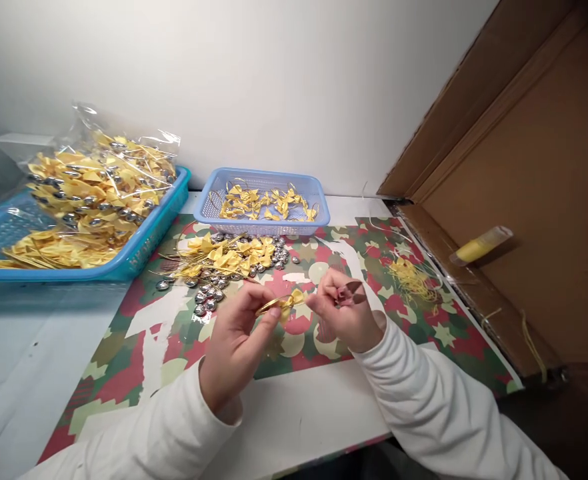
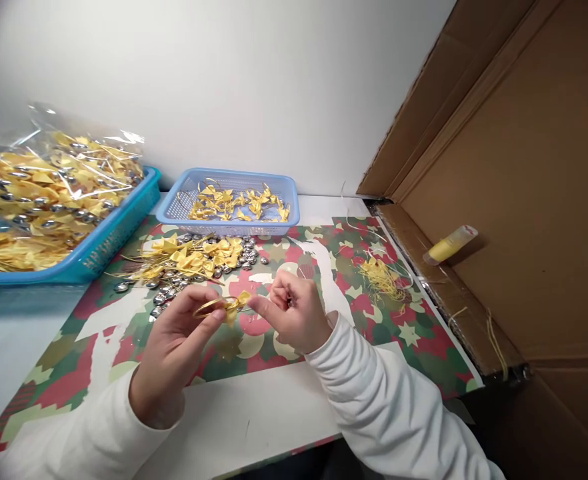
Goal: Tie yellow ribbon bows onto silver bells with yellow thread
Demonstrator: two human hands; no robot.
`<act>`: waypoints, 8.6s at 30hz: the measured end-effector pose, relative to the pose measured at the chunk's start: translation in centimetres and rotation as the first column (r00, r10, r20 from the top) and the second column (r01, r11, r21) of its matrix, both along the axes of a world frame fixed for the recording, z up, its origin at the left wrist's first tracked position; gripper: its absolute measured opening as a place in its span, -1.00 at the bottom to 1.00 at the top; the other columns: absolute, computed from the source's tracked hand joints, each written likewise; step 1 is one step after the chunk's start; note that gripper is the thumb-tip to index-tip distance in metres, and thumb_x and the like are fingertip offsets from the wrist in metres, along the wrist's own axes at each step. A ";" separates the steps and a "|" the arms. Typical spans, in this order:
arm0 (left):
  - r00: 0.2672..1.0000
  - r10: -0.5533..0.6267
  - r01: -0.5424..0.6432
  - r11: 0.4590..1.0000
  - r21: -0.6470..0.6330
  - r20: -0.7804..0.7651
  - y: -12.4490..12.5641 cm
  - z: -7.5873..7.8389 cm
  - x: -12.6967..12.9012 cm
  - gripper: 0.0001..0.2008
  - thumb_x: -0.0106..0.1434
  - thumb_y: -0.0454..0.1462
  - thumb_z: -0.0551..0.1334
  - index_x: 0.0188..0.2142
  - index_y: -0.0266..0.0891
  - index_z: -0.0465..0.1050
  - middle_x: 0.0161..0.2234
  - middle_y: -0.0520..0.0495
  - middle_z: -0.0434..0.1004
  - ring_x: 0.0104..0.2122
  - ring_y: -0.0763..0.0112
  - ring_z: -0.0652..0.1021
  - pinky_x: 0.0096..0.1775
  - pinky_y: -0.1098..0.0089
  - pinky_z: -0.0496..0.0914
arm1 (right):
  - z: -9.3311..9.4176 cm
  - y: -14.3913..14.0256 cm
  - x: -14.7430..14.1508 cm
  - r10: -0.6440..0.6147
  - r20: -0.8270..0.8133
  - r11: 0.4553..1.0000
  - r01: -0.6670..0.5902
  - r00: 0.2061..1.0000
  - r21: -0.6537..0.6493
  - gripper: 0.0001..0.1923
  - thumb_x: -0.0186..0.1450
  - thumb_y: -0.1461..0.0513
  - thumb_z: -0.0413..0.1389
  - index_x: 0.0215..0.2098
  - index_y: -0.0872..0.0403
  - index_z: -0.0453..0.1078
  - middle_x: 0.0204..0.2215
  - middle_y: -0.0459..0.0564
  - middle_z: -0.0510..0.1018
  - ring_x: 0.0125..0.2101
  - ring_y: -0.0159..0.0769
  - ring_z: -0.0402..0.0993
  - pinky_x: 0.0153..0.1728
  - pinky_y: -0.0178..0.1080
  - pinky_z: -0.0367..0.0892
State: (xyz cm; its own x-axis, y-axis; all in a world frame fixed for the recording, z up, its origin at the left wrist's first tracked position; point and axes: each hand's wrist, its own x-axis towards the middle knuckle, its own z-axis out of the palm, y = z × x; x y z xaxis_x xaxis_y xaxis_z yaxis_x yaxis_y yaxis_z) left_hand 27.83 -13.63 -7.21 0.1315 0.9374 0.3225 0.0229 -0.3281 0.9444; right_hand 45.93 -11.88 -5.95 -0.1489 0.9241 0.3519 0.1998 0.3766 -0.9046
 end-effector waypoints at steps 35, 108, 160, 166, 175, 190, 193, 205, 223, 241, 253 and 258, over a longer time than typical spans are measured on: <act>0.979 -0.029 0.103 0.924 -0.368 0.201 -0.2 0.5 0.8 -0.94 0.28 -0.28 0.16 -0.26 -0.13 0.26 -0.46 0.13 0.28 -0.53 0.56 0.31 -0.51 0.58 0.26 | -1.0 -1.1 -2.6 0.022 -0.166 0.982 -0.052 0.986 -0.181 -0.78 0.19 0.24 0.06 -0.59 0.08 0.19 -0.71 -0.24 0.17 -0.66 -0.54 0.02 -0.64 -0.41 0.01; 0.981 0.176 -0.160 0.973 -0.167 0.083 -0.5 1.4 0.1 -0.77 0.14 -0.30 0.35 -0.42 -0.18 0.26 -0.51 0.13 0.33 -0.61 0.61 0.36 -0.61 0.61 0.25 | -0.3 -0.2 0.3 -0.210 0.340 0.884 0.029 0.917 0.467 -0.76 0.27 0.08 0.18 -0.36 0.11 0.43 -0.57 -0.04 0.53 -0.62 -0.41 0.33 -0.58 -0.33 0.20; 0.950 0.271 -0.258 0.961 0.094 -0.158 -0.7 1.0 0.4 -0.79 0.20 -0.35 0.26 -0.46 -0.18 0.21 -0.59 0.14 0.32 -0.64 0.59 0.35 -0.61 0.54 0.23 | -0.7 0.0 0.7 -0.392 0.425 0.724 -0.011 0.816 0.689 -0.81 0.30 0.16 0.17 -0.40 0.11 0.45 -0.68 -0.12 0.44 -0.67 -0.44 0.24 -0.59 -0.31 0.12; 0.945 0.278 -0.260 0.958 0.119 -0.174 -0.8 1.1 0.4 -0.78 0.19 -0.36 0.26 -0.47 -0.18 0.21 -0.61 0.17 0.27 -0.66 0.61 0.31 -0.62 0.55 0.21 | -0.9 0.1 0.8 -0.390 0.416 0.725 -0.005 0.821 0.688 -0.85 0.28 0.17 0.19 -0.40 0.09 0.45 -0.68 -0.13 0.44 -0.67 -0.44 0.23 -0.59 -0.31 0.11; 0.945 0.276 -0.259 0.959 0.117 -0.174 -0.7 0.6 0.3 -0.79 0.19 -0.36 0.26 -0.46 -0.17 0.21 -0.62 0.18 0.26 -0.67 0.62 0.29 -0.62 0.56 0.21 | -0.7 0.0 0.8 -0.377 0.444 0.734 -0.030 0.813 0.679 -0.84 0.29 0.18 0.18 -0.40 0.10 0.44 -0.67 -0.12 0.45 -0.67 -0.44 0.24 -0.58 -0.32 0.12; 0.968 0.232 -0.231 0.973 0.019 -0.096 -0.7 1.1 0.4 -0.86 0.21 -0.32 0.27 -0.33 -0.16 0.28 -0.59 0.15 0.38 -0.67 0.58 0.36 -0.64 0.55 0.22 | -0.3 0.2 0.9 -0.325 0.383 0.818 0.054 0.865 0.573 -0.73 0.31 0.09 0.12 -0.46 0.09 0.40 -0.69 -0.14 0.39 -0.69 -0.45 0.20 -0.62 -0.36 0.13; 0.984 0.157 -0.151 0.986 0.073 -0.082 -0.6 1.0 0.3 -0.81 0.24 -0.36 0.25 -0.15 -0.13 0.37 -0.52 0.09 0.50 -0.66 0.58 0.36 -0.62 0.54 0.27 | -0.1 0.3 1.0 -0.280 0.276 0.891 0.141 0.920 0.433 -0.66 0.32 0.02 0.07 -0.45 0.10 0.38 -0.66 -0.14 0.40 -0.69 -0.48 0.18 -0.66 -0.38 0.11; 0.961 0.145 -0.084 0.964 0.252 -0.237 -0.4 1.1 -0.2 -0.84 0.21 -0.40 0.22 -0.35 -0.15 0.57 -0.52 0.03 0.60 -0.62 0.51 0.49 -0.55 0.49 0.38 | -0.2 0.2 0.6 -0.145 0.296 0.938 0.036 0.944 0.344 -0.58 0.32 -0.01 0.03 -0.55 0.10 0.35 -0.74 -0.20 0.23 -0.71 -0.50 0.10 -0.65 -0.39 0.07; 0.951 0.142 -0.058 0.955 0.290 -0.276 -0.4 1.3 -0.3 -0.82 0.19 -0.45 0.22 -0.34 -0.14 0.52 -0.52 0.11 0.58 -0.60 0.56 0.50 -0.54 0.55 0.38 | -0.3 0.2 0.5 -0.171 0.283 0.935 0.065 0.944 0.349 -0.62 0.27 0.08 0.11 -0.62 0.11 0.31 -0.76 -0.21 0.21 -0.70 -0.51 0.10 -0.64 -0.40 0.05; 0.993 0.029 0.001 0.967 -0.254 0.115 -0.5 1.0 0.2 -0.79 0.24 -0.23 0.30 -0.25 -0.15 0.25 -0.50 0.14 0.39 -0.64 0.64 0.31 -0.61 0.61 0.25 | -0.1 0.9 1.2 -0.239 0.066 0.971 0.237 0.969 0.041 -0.70 0.27 0.04 0.10 -0.47 0.07 0.29 -0.69 -0.24 0.08 -0.64 -0.48 -0.01 -0.61 -0.36 -0.02; 0.970 -0.131 0.202 0.902 -0.382 0.203 -0.3 1.1 0.0 -0.75 0.22 -0.14 0.31 -0.34 -0.20 0.28 -0.58 0.17 0.31 -0.62 0.62 0.33 -0.57 0.59 0.31 | -1.4 -0.2 -0.7 -0.076 -0.047 0.996 0.073 0.996 -0.057 -0.48 0.38 -0.03 -0.05 -0.65 0.05 0.07 -0.70 -0.22 0.03 -0.65 -0.49 -0.04 -0.60 -0.32 -0.03; 0.963 -0.161 0.238 0.887 -0.397 0.216 -0.2 1.1 0.2 -0.74 0.22 -0.12 0.31 -0.34 -0.21 0.28 -0.61 0.16 0.33 -0.63 0.62 0.33 -0.58 0.61 0.27 | -1.4 -0.6 -0.9 -0.034 -0.039 0.998 0.032 0.999 -0.052 -0.63 0.37 0.01 0.00 -0.44 0.09 0.37 -0.67 -0.22 0.14 -0.65 -0.49 0.01 -0.60 -0.34 0.03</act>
State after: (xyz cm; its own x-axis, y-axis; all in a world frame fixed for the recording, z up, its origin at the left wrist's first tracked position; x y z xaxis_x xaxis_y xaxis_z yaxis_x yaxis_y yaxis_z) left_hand 27.99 -13.80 -6.14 0.3082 0.9497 -0.0556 -0.1765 0.1145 0.9776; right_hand 45.05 -12.47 -7.35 -0.1046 0.9452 0.3094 0.1745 0.3237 -0.9299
